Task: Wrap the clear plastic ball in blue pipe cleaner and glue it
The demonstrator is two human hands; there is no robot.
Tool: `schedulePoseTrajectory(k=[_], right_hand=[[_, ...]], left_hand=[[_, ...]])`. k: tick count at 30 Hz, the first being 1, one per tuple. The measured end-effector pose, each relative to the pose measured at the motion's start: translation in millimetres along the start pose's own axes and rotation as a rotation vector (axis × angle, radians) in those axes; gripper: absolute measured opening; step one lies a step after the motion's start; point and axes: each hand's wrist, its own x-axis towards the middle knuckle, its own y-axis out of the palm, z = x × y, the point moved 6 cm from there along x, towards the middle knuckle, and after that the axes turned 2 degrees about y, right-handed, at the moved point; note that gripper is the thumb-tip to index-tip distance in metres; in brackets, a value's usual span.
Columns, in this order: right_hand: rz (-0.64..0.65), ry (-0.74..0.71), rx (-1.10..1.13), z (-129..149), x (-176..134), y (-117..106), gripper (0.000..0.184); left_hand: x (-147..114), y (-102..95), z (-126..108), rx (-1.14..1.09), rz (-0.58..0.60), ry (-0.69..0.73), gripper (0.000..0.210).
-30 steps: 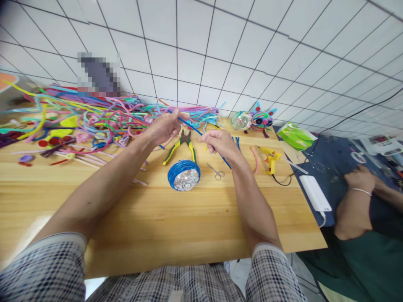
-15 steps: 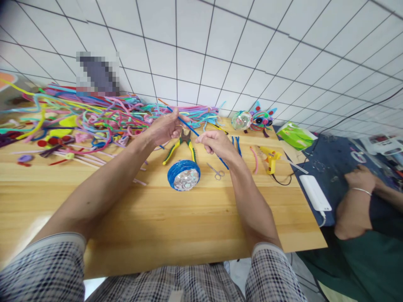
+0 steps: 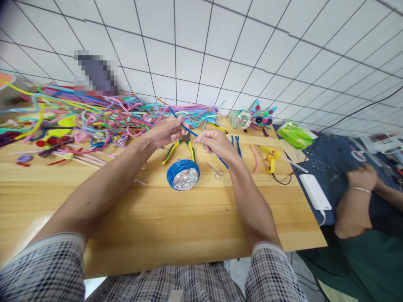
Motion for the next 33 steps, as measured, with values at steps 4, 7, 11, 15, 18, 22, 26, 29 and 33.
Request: schedulePoseTrajectory(k=[4,7,11,15,18,22,26,29,33], right_hand=[[-0.019,0.009,-0.009,-2,0,-2,0.026],[-0.054,0.011,-0.009,-5,2,-3,0.022],[-0.087,0.005,-0.014,-7,5,-5,0.022],[-0.099,-0.008,-0.020,-7,5,-6,0.022],[-0.076,-0.003,-0.019,-6,4,-5,0.021],[0.001,-0.012,-0.018,-4,2,0,0.025],[-0.012,-0.013,0.013,-4,3,2,0.024],[-0.055,-0.008,0.011,-5,3,2,0.023],[-0.042,-0.030,0.016,-5,4,4,0.027]], left_hand=[[-3,2.2,-3,-0.023,-0.006,-0.006,0.057],[-4,2.2,-5,-0.028,-0.038,-0.002,0.058],[-4,0.5,-7,-0.029,-0.088,-0.017,0.055],[-2,-4.4,-7,-0.045,-0.161,0.008,0.055],[0,-8.6,-5,-0.042,-0.200,0.018,0.061],[0,-8.5,-6,-0.033,-0.180,0.008,0.064],[-3,-2.1,-8,-0.029,-0.152,0.016,0.054],[-5,8.1,-4,0.020,-0.084,0.022,0.050],[-4,12.8,4,0.074,-0.064,0.012,0.060]])
